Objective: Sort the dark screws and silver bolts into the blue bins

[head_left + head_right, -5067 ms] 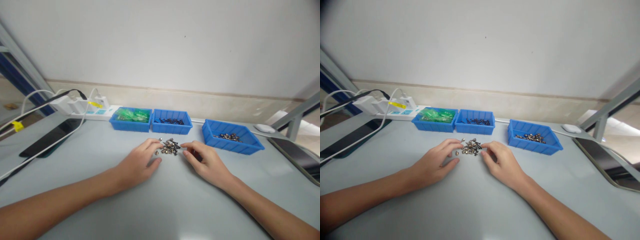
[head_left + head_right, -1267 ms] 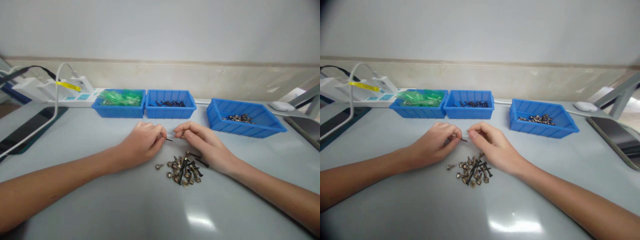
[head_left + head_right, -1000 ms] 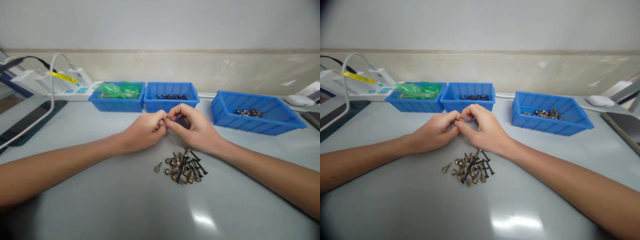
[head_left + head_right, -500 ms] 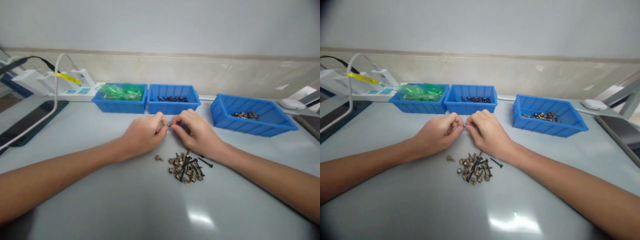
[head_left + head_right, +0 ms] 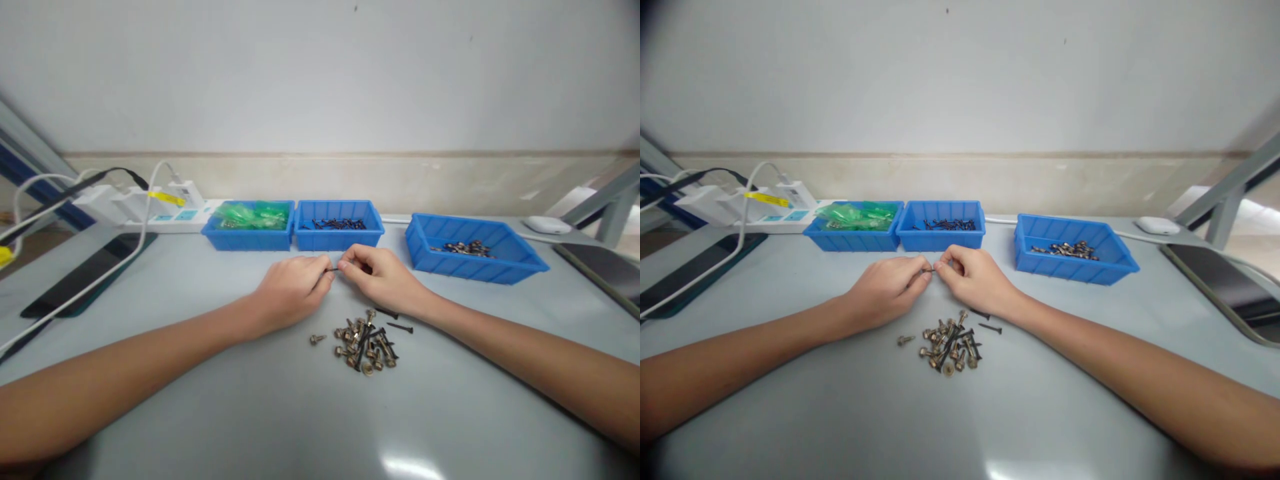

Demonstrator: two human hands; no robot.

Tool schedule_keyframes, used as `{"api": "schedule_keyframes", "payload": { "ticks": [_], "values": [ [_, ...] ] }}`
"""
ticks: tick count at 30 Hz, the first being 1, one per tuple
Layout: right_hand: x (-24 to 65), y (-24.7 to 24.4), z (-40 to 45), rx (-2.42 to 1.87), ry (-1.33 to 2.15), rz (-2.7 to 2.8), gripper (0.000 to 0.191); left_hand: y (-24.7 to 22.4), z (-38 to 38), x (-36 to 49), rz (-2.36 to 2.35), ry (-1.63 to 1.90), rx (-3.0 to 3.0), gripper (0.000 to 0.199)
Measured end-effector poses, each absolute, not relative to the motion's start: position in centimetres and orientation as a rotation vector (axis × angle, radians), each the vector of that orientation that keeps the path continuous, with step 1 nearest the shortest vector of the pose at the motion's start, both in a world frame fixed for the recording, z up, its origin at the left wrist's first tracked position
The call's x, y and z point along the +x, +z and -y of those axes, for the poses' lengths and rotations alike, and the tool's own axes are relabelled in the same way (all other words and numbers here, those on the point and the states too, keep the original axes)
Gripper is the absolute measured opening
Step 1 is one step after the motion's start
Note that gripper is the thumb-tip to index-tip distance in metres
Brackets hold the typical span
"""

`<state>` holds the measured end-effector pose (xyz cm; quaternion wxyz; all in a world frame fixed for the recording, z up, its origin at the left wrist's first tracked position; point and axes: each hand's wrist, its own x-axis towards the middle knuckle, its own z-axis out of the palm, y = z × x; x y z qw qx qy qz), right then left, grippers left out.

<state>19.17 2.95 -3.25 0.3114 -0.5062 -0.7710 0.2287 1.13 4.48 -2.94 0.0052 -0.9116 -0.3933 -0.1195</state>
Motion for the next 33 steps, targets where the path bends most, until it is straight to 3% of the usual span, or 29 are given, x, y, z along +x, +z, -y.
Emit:
{"api": "schedule_keyframes", "payload": {
  "ticks": [6,21,33],
  "values": [
    [19.36,-3.41,-3.04,-1.255,0.719,2.046,0.007,-2.75,-4.56,1.12,1.27,-0.402,-2.879,0.021],
    [19.35,-3.09,-2.88,-1.277,0.664,2.086,0.022,-2.8,-4.31,1.15,1.272,-0.418,-2.896,0.017],
    [19.39,-3.2,-2.64,-1.205,0.704,2.01,0.009,-2.71,-4.36,1.22,1.19,-0.294,-2.819,0.027]
  ]
}}
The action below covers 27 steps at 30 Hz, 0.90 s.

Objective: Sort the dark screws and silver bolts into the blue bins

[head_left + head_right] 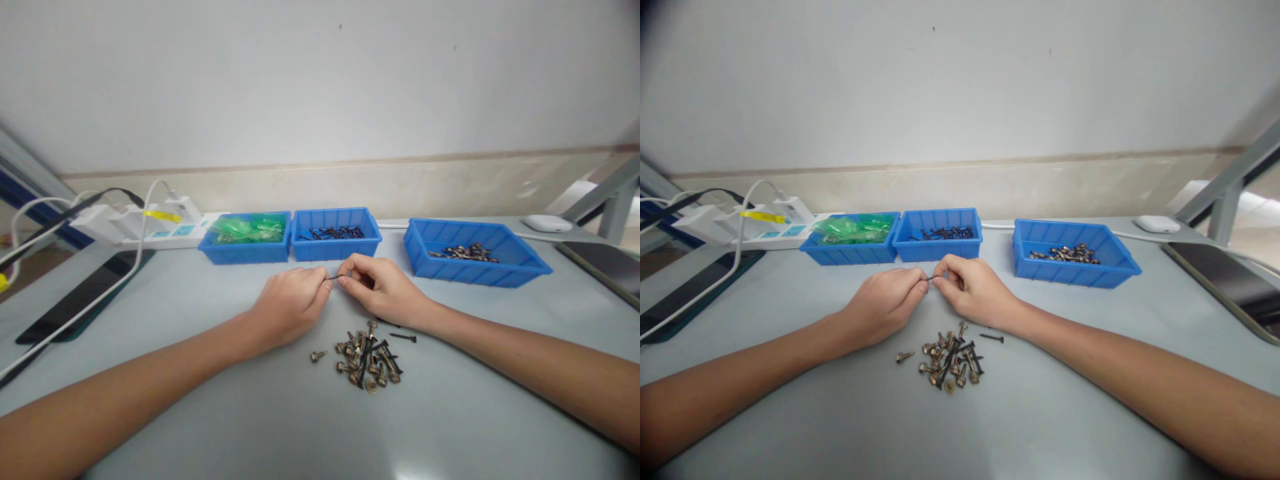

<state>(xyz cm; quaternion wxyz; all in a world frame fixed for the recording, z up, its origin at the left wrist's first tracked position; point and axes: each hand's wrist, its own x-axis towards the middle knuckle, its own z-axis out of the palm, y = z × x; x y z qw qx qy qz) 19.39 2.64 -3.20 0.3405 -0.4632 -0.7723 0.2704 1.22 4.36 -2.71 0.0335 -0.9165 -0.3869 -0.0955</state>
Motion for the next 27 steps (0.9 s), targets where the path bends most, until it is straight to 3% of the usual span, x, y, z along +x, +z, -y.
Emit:
{"api": "schedule_keyframes", "payload": {
  "ticks": [9,22,27],
  "values": [
    [19.21,-3.03,-2.52,-1.228,0.624,2.004,0.022,-2.93,-4.36,1.19,1.19,-0.314,-2.791,0.027],
    [19.33,-3.27,-2.27,-1.12,0.612,2.042,0.005,-2.66,-4.25,1.21,1.205,-0.269,-2.798,0.028],
    [19.29,-3.19,-2.25,-1.173,0.564,2.029,0.01,-2.64,-4.35,1.22,1.153,-0.315,-2.834,0.03]
  ]
}}
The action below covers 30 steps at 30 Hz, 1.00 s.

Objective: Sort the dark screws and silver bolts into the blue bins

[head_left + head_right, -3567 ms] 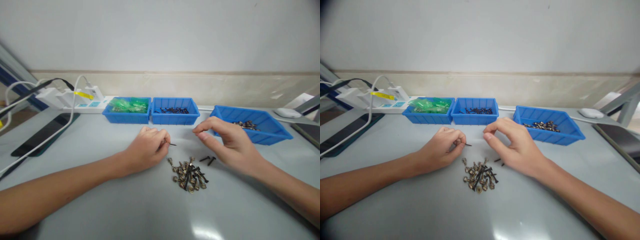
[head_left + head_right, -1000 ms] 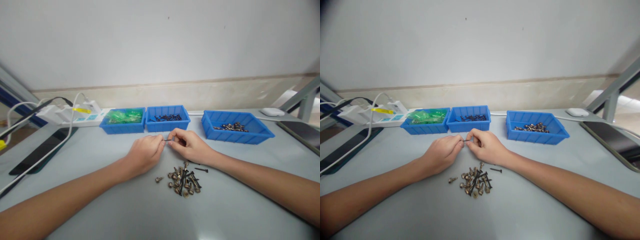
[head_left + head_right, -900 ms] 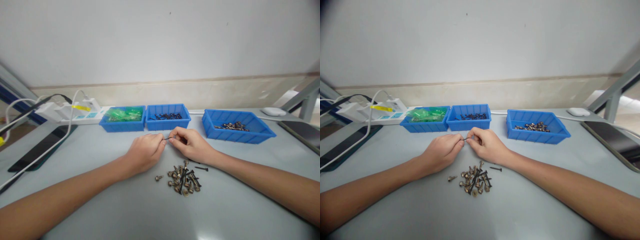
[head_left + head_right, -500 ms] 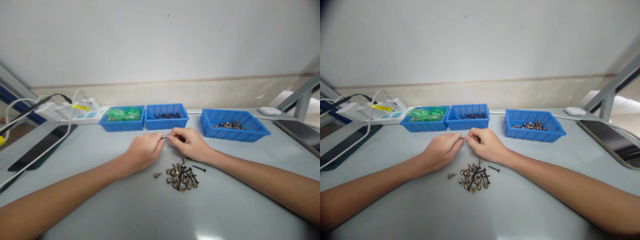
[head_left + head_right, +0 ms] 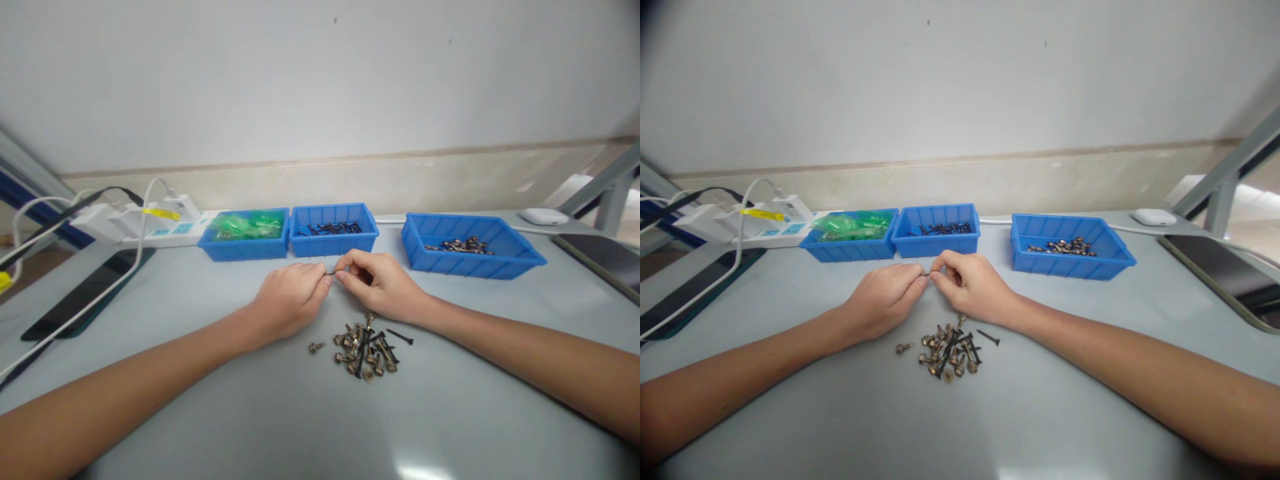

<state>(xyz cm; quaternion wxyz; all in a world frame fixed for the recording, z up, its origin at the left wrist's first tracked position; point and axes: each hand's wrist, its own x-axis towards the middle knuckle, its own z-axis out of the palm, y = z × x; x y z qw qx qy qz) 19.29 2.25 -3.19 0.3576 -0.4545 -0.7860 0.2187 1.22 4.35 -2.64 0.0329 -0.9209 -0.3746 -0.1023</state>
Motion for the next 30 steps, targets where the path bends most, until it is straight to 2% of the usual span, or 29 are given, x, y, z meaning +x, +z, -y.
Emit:
{"api": "schedule_keyframes", "payload": {
  "ticks": [9,19,30],
  "values": [
    [19.3,-3.05,-2.31,-1.216,0.551,2.029,0.018,-2.75,-4.3,1.22,1.15,-0.303,-2.831,0.024],
    [19.25,-3.2,-2.39,-1.149,0.511,2.039,0.004,-2.8,-4.45,1.19,1.156,-0.262,-2.812,0.027],
    [19.33,-3.35,-2.28,-1.213,0.432,2.063,0.017,-2.94,-4.3,1.28,1.171,-0.302,-2.815,0.028]
  ]
}}
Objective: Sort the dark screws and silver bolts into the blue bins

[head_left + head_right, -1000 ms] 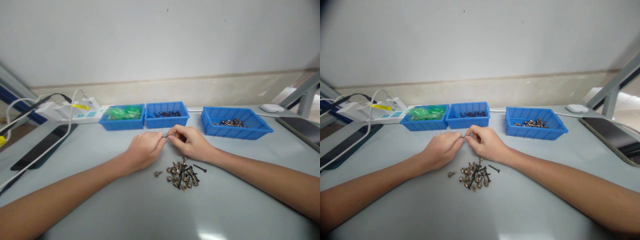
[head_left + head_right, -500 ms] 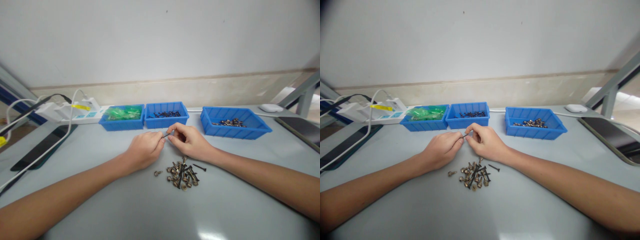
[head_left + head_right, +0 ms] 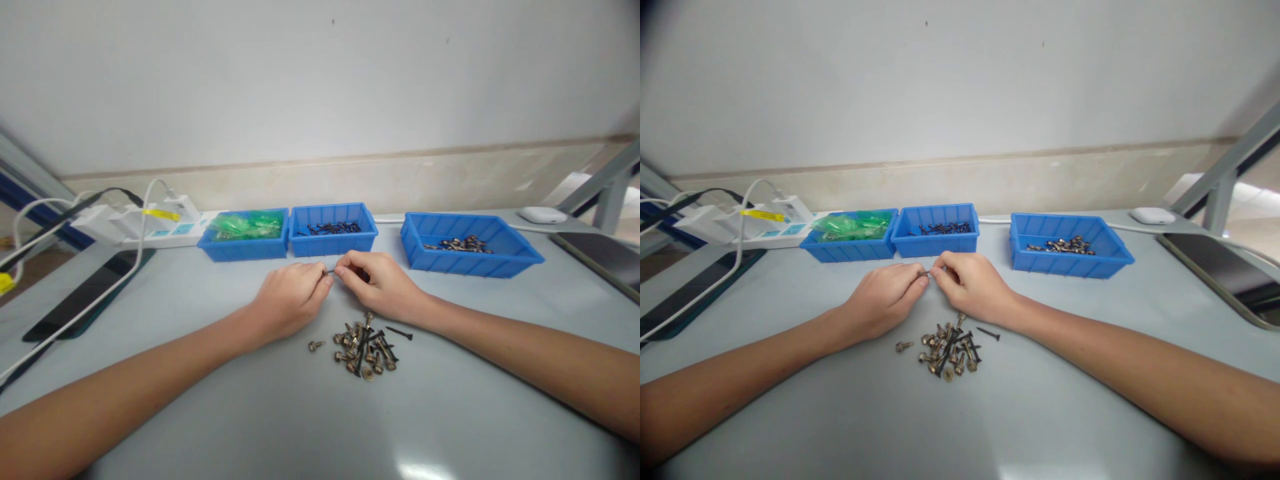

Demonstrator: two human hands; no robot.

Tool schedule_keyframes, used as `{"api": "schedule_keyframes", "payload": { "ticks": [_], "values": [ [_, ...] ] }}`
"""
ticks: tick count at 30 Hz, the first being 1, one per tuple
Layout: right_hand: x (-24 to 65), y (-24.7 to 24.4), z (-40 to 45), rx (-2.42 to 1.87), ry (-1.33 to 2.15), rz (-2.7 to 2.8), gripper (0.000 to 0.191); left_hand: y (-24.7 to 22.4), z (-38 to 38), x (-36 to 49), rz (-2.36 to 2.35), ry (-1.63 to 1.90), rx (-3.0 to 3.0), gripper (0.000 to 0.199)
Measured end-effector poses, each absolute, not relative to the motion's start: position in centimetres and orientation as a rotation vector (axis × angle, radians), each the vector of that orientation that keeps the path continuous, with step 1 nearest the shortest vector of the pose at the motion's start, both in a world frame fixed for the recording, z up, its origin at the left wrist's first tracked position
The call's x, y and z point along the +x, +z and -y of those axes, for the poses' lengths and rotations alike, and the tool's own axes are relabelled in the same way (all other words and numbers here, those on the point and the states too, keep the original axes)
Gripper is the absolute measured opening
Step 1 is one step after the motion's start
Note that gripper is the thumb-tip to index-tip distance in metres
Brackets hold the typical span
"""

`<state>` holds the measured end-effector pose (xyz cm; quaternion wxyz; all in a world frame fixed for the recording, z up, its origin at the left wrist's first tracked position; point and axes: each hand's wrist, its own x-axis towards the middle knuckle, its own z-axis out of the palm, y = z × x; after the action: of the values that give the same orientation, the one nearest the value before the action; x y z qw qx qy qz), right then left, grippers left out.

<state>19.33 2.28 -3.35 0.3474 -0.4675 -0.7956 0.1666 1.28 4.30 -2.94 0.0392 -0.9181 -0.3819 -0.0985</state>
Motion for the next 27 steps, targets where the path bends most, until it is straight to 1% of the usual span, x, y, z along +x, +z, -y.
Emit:
{"api": "schedule_keyframes", "payload": {
  "ticks": [10,18,22,27],
  "values": [
    [19.28,-3.34,-2.36,-1.186,0.42,2.081,0.021,-2.87,-4.39,1.36,1.182,-0.314,-2.801,0.027],
    [19.26,-3.37,-2.38,-1.208,0.454,2.072,0.015,-2.98,-4.38,1.18,1.172,-0.305,-2.812,0.027],
    [19.23,-3.39,-2.35,-1.179,0.457,2.069,0.007,-3.0,-4.55,1.17,1.176,-0.306,-2.816,0.029],
    [19.3,-3.53,-2.31,-1.151,0.439,2.104,0.006,-3.09,-4.58,1.16,1.172,-0.305,-2.806,0.03]
  ]
}}
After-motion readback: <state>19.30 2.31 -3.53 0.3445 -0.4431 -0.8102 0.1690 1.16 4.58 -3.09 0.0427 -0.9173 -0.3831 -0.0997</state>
